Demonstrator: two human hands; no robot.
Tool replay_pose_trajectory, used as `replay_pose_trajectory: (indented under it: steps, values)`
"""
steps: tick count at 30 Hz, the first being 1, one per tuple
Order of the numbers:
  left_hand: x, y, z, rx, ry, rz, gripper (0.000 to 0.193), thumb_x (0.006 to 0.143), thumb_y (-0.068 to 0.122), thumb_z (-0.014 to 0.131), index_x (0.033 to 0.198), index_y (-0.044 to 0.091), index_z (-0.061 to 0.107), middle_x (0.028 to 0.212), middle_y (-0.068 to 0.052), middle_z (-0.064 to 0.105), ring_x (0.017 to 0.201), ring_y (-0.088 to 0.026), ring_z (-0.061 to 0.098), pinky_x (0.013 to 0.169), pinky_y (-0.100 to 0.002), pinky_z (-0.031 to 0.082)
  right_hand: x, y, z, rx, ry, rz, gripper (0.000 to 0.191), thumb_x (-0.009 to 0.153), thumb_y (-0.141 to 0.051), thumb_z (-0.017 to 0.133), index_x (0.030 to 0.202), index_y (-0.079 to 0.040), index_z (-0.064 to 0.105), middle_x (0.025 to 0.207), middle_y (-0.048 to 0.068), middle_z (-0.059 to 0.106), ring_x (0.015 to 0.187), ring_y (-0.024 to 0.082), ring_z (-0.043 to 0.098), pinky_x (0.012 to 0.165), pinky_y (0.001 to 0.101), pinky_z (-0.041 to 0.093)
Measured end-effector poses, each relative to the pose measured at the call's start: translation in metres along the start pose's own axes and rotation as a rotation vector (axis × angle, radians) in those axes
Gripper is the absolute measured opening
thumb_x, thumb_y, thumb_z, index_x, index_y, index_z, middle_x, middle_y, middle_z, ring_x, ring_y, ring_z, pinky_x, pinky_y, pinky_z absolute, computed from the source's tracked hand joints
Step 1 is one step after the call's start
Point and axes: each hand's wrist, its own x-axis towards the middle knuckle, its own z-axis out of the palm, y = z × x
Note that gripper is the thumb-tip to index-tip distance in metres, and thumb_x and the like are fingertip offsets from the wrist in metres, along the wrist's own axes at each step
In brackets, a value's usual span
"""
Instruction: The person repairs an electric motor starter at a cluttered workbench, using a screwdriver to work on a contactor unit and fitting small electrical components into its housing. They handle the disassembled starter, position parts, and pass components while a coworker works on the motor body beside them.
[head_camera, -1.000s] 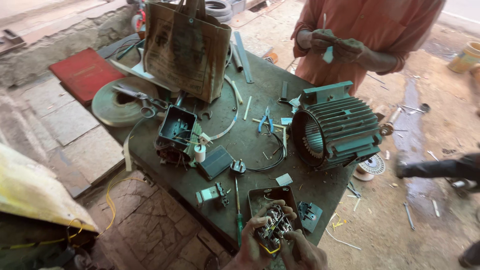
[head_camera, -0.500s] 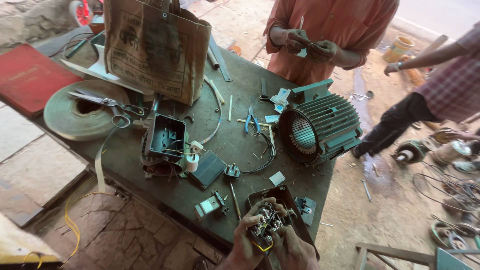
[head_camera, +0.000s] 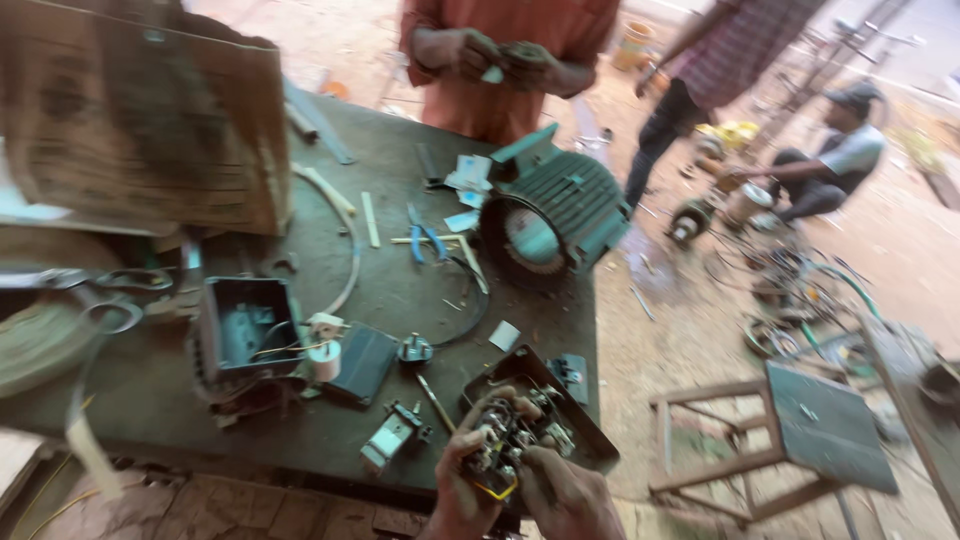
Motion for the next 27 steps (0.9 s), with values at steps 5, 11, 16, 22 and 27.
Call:
replay_pose_trajectory:
  steps: [5, 11, 16, 22, 27]
  values:
    - [0.004, -0.002, -0.004, 0.036, -0.002, -0.019, 0.071, 0.083, 0.028, 0.060, 0.143, -0.006, 0.045, 0.127, -0.025, 0.061, 0.119, -0.035, 0.062, 0.104, -0.047, 0.053, 0.007, -0.005, -0.006, -0.135, -0.170, 0.164, 0.021, 0.090, -0.018, 0.074, 0.109, -0.010, 0.069, 0.081, 0.016, 0.077, 0.071, 0.031, 0.080, 0.059, 0.0441, 0.060]
    - [0.005, -0.014, -0.012, 0.147, 0.005, 0.024, 0.076, 0.082, 0.028, 0.062, 0.146, -0.008, 0.042, 0.129, -0.027, 0.060, 0.116, -0.040, 0.064, 0.104, -0.049, 0.052, 0.006, -0.003, -0.007, -0.120, -0.078, 0.000, 0.013, 0.092, -0.016, 0.072, 0.096, -0.007, 0.063, 0.076, 0.017, 0.073, 0.068, 0.036, 0.074, 0.056, 0.0474, 0.056]
    - [0.006, -0.021, -0.027, 0.153, 0.047, 0.071, 0.079, 0.081, 0.029, 0.062, 0.146, -0.011, 0.041, 0.131, -0.032, 0.059, 0.118, -0.041, 0.064, 0.106, -0.053, 0.051, 0.006, -0.002, -0.011, -0.066, -0.158, 0.003, 0.014, 0.097, -0.014, 0.072, 0.094, -0.004, 0.062, 0.077, 0.015, 0.073, 0.063, 0.032, 0.073, 0.053, 0.0437, 0.057]
    - [0.005, -0.013, -0.051, 0.153, 0.070, -0.020, 0.080, 0.080, 0.029, 0.061, 0.148, -0.007, 0.039, 0.135, -0.034, 0.055, 0.119, -0.053, 0.061, 0.104, -0.058, 0.049, 0.010, -0.009, -0.018, -0.001, -0.138, -0.159, 0.015, 0.095, -0.009, 0.072, 0.103, 0.003, 0.067, 0.078, 0.015, 0.072, 0.064, 0.026, 0.075, 0.053, 0.0382, 0.060]
    - [0.011, -0.014, -0.076, 0.157, -0.012, -0.106, 0.082, 0.083, 0.030, 0.062, 0.152, -0.003, 0.032, 0.140, -0.035, 0.050, 0.124, -0.056, 0.059, 0.108, -0.062, 0.046, 0.008, -0.001, -0.023, 0.015, -0.183, -0.137, 0.013, 0.099, -0.008, 0.069, 0.105, 0.004, 0.066, 0.075, 0.015, 0.069, 0.066, 0.026, 0.074, 0.053, 0.0400, 0.060]
